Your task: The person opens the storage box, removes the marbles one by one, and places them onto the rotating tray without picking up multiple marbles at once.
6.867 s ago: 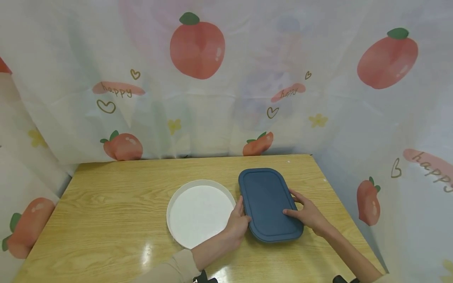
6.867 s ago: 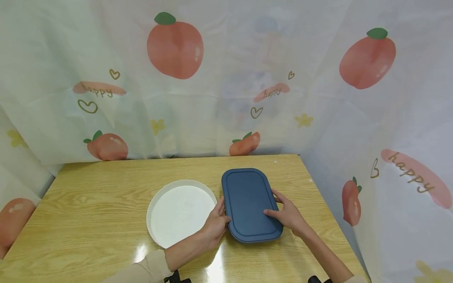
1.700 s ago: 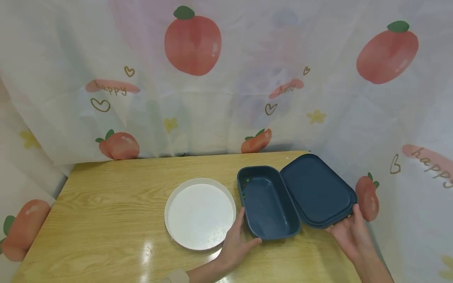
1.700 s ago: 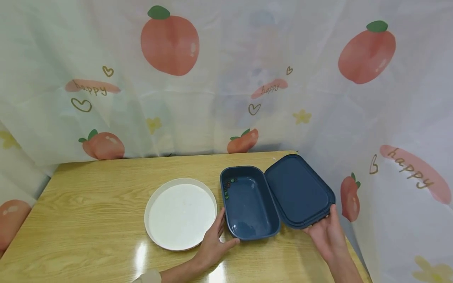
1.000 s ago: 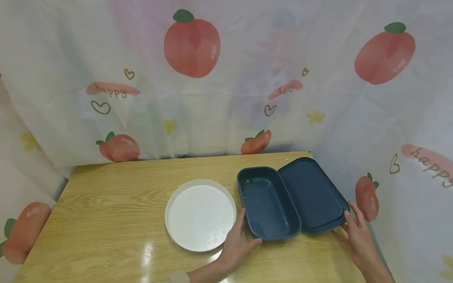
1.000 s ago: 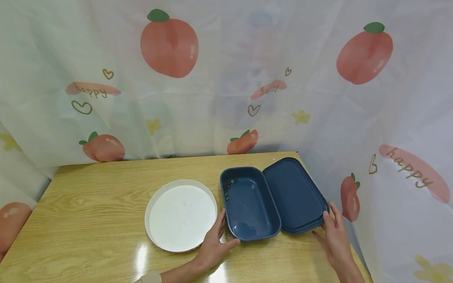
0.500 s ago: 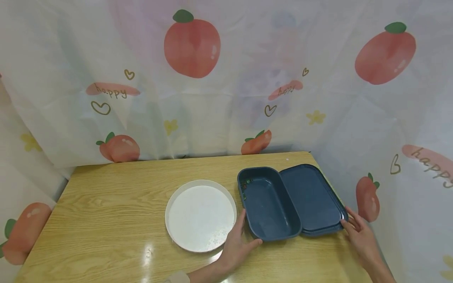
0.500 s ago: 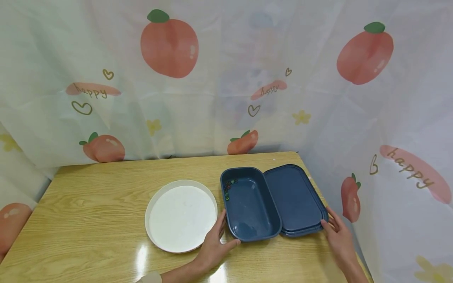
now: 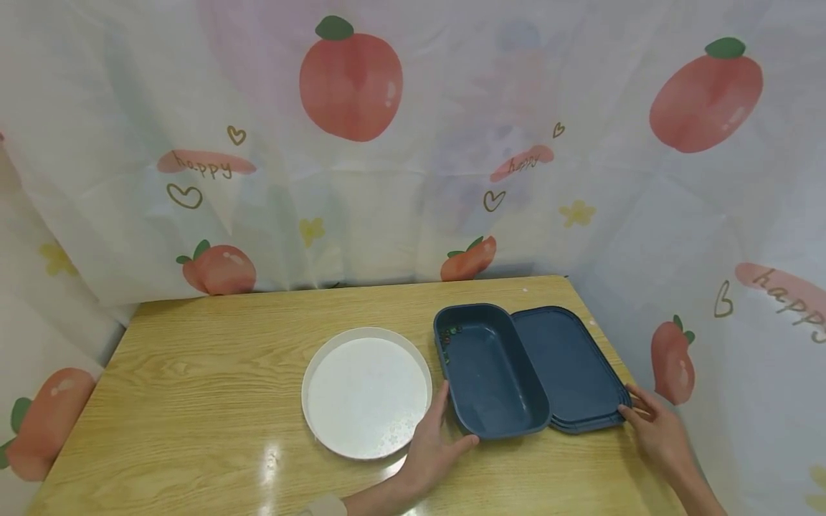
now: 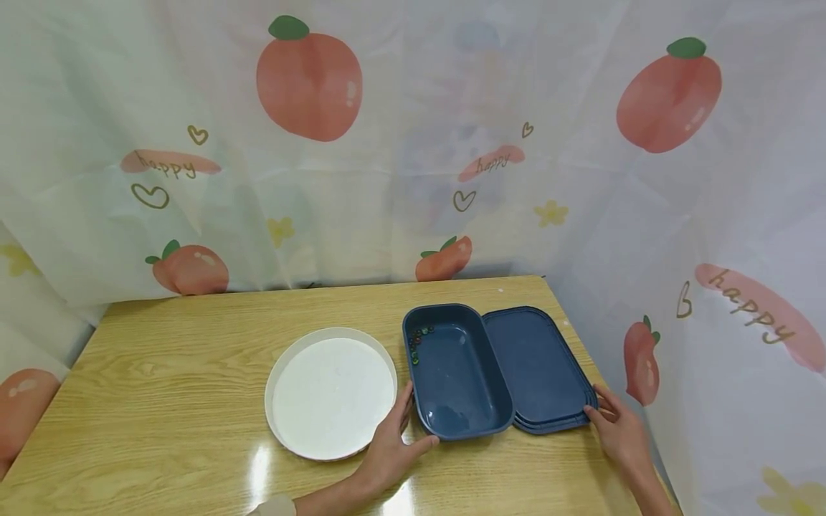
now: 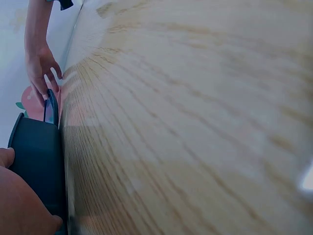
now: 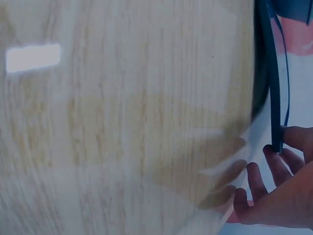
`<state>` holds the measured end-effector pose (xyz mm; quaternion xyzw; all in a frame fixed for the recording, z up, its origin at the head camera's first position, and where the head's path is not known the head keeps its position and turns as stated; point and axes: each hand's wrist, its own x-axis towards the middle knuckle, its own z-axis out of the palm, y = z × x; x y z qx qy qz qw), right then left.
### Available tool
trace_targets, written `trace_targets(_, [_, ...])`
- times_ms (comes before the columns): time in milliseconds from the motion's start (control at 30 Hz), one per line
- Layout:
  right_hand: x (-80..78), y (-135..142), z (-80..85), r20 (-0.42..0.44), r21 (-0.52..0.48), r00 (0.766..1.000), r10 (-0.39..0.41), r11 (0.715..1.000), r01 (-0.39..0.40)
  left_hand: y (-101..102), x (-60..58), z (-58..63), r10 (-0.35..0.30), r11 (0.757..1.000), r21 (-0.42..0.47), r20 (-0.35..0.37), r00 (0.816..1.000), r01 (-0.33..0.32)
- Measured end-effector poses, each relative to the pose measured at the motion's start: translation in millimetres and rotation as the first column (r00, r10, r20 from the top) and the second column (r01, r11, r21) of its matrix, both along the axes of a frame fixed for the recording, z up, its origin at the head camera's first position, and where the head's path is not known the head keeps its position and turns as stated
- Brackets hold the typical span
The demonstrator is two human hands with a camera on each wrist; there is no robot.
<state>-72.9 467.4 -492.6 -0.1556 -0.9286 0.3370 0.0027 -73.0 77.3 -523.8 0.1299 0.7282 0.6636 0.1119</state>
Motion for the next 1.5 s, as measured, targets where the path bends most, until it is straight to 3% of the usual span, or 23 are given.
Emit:
trace_targets(267, [-4.7,1.6,-6.5,0.058,0.042,0.998,-0.012,0.999,0.010,0.2,-0.7,0.2,0.008,1.000,-0.026,-0.025,1.000,-0.009])
trace_targets(767, [-13.4,3.4,-16.0,0.013,0.095,0.994,-0.109,0.990,0.107,-0.6,-0.6,0.7,0.012,1.000,-0.026,-0.031,0.999,-0.013])
trace_targets(1033, [-14.2,5.8,-18.8,0.021,0.098,0.994,-0.106,0.990,0.103,-0.3,0.2,0.4,0.017,1.000,-0.023,-0.020,1.000,-0.017])
trace_targets(1267, [-10.1,5.3,-17.1,-0.071,0.125,0.994,-0.080,0.988,0.089,-0.5,1.7,1.0,0.016,1.000,-0.015,-0.005,1.000,-0.016])
trace_targets(1500, [-7.0,-3.2,-3.7,-0.137,0.129,0.990,-0.032,0.990,0.050,-0.8,2.0,2.7,0.018,1.000,-0.011,0.005,1.000,-0.018])
